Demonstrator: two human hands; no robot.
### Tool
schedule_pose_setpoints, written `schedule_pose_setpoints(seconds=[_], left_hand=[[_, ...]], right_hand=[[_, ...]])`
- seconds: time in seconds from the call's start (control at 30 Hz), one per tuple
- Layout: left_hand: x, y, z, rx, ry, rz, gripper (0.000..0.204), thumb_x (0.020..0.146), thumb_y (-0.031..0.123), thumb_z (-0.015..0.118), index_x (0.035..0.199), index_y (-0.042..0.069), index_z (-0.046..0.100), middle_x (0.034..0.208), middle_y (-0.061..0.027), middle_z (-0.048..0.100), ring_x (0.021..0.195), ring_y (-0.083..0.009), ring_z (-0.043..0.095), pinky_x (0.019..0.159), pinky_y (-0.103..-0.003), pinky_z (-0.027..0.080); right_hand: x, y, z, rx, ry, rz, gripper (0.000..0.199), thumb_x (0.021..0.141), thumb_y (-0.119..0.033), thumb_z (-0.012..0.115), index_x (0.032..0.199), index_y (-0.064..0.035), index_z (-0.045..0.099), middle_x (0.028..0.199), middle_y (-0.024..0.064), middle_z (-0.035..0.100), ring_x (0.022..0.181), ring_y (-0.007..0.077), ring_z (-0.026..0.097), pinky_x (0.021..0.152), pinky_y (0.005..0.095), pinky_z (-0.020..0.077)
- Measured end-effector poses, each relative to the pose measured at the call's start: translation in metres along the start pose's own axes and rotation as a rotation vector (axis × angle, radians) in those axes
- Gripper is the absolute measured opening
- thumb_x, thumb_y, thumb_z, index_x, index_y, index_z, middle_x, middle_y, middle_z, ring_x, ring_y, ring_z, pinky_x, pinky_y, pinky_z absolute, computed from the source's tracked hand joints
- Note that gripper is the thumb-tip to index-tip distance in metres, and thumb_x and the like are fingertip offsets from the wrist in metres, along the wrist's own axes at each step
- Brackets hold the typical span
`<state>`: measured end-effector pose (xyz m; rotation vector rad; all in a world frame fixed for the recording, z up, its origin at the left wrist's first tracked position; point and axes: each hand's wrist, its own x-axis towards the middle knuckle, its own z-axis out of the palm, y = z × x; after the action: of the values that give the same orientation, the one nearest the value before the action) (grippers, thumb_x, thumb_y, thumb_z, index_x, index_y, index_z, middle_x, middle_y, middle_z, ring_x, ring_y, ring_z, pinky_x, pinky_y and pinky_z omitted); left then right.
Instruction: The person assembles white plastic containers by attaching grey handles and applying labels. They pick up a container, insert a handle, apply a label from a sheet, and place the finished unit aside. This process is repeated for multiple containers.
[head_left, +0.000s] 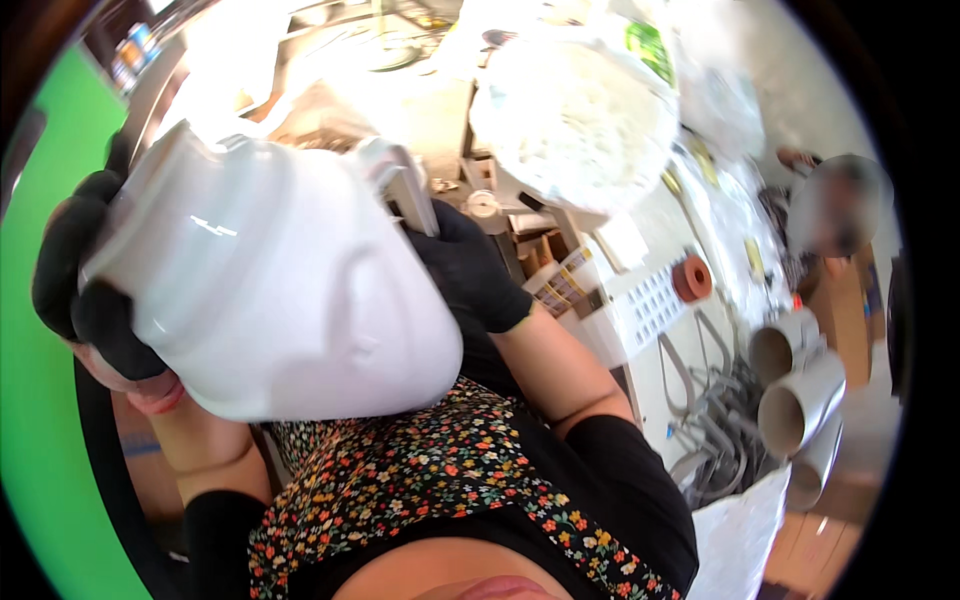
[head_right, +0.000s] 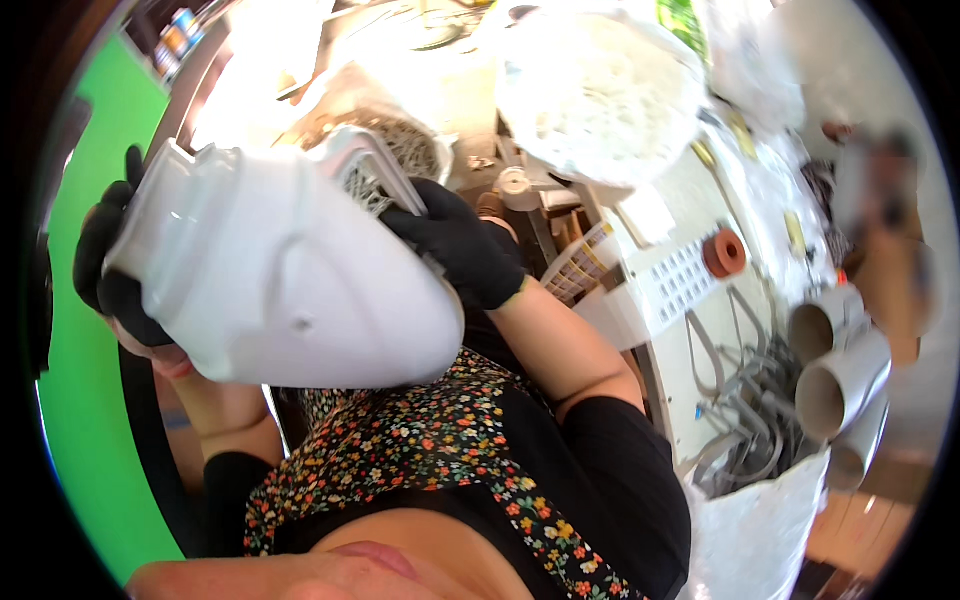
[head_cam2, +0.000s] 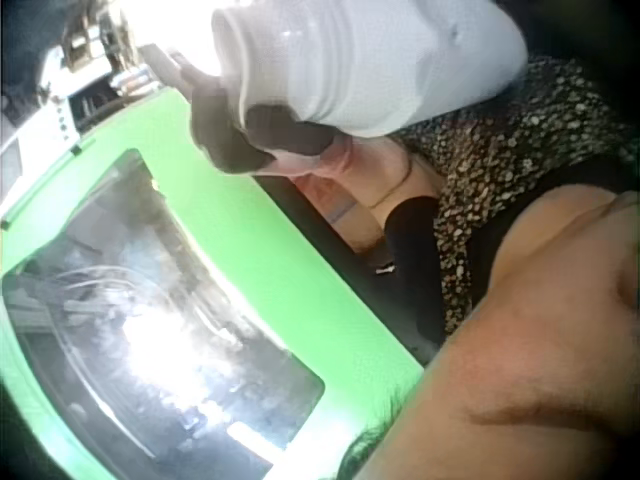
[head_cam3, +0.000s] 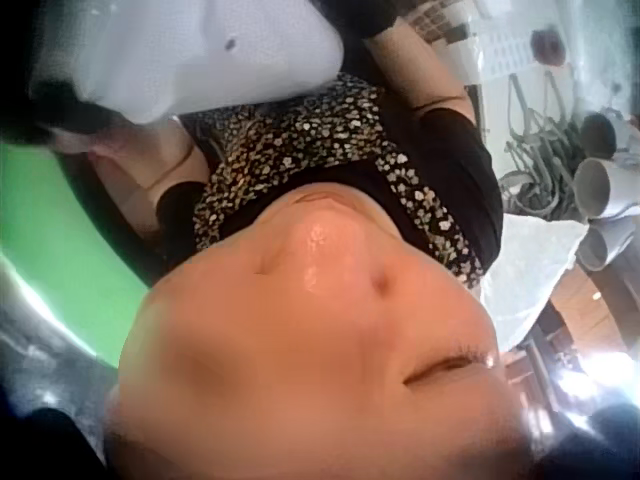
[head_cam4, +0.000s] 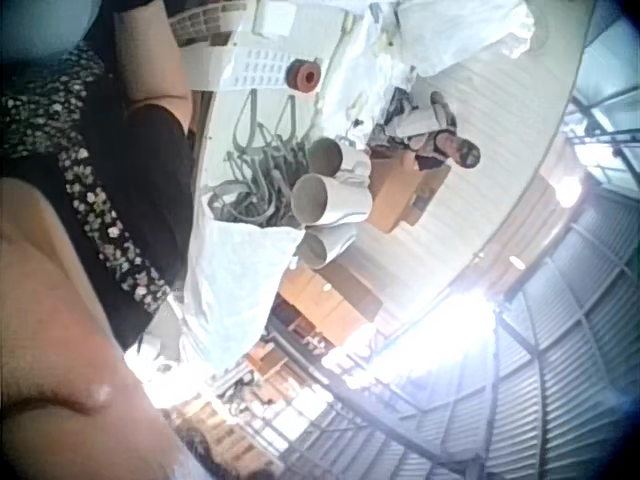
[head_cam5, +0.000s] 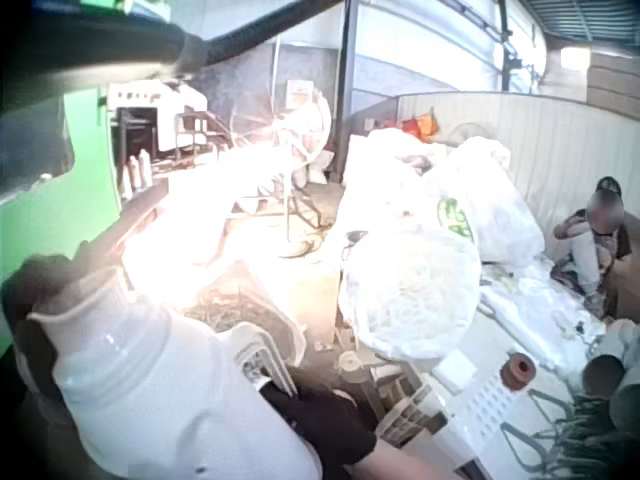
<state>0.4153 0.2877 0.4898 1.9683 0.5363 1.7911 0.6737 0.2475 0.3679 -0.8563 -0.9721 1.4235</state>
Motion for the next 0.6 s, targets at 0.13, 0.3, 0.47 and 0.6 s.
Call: schedule_pose_setpoints(seconds=[0.13,0.3,0.47,0.6], left_hand=[[0.005,-0.047,-0.029,0.045,-0.042,-0.323,0.055,0.102,0.027,0.041,0.147,-0.001,0.028,0.142,-0.0156,0.043,0.123,-0.0245,0.05,0.102,-0.036,0.041],[-0.058,-0.066,-0.028,-0.173,-0.079,-0.606,0.061,0.1,0.025,0.043,0.151,0.002,0.019,0.146,-0.0154,0.037,0.126,-0.0247,0.045,0.105,-0.039,0.038],[-0.102,-0.064,0.002,0.017,-0.309,-0.518,0.074,0.083,0.009,0.06,0.148,-0.001,0.026,0.148,-0.0143,0.034,0.134,-0.0275,0.037,0.112,-0.04,0.028],[-0.12,-0.064,0.018,0.049,-0.293,-0.553,0.074,0.079,-0.001,0.059,0.146,-0.003,0.029,0.148,-0.0135,0.035,0.134,-0.0257,0.037,0.114,-0.04,0.026]], right_hand=[[-0.018,-0.009,0.013,-0.556,0.356,-0.365,0.049,0.086,-0.02,0.07,0.128,-0.0015,0.054,0.099,0.0115,0.066,0.082,0.015,0.063,0.07,0.0306,0.0517],[-0.047,0.05,0.0,-1.109,-0.152,-0.654,0.048,0.083,-0.031,0.069,0.126,-0.0123,0.059,0.085,0.0144,0.061,0.08,0.0317,0.062,0.075,0.043,0.0492],[-0.103,0.057,-0.049,-0.754,0.05,-0.085,0.037,0.09,-0.021,0.063,0.123,-0.0066,0.058,0.1,0.0137,0.064,0.092,0.0277,0.063,0.081,0.0427,0.0486],[-0.149,0.077,-0.189,-0.022,0.825,-0.17,0.029,0.098,-0.027,0.052,0.116,-0.0045,0.058,0.095,0.0037,0.063,0.082,0.0156,0.06,0.076,0.0296,0.0505]])
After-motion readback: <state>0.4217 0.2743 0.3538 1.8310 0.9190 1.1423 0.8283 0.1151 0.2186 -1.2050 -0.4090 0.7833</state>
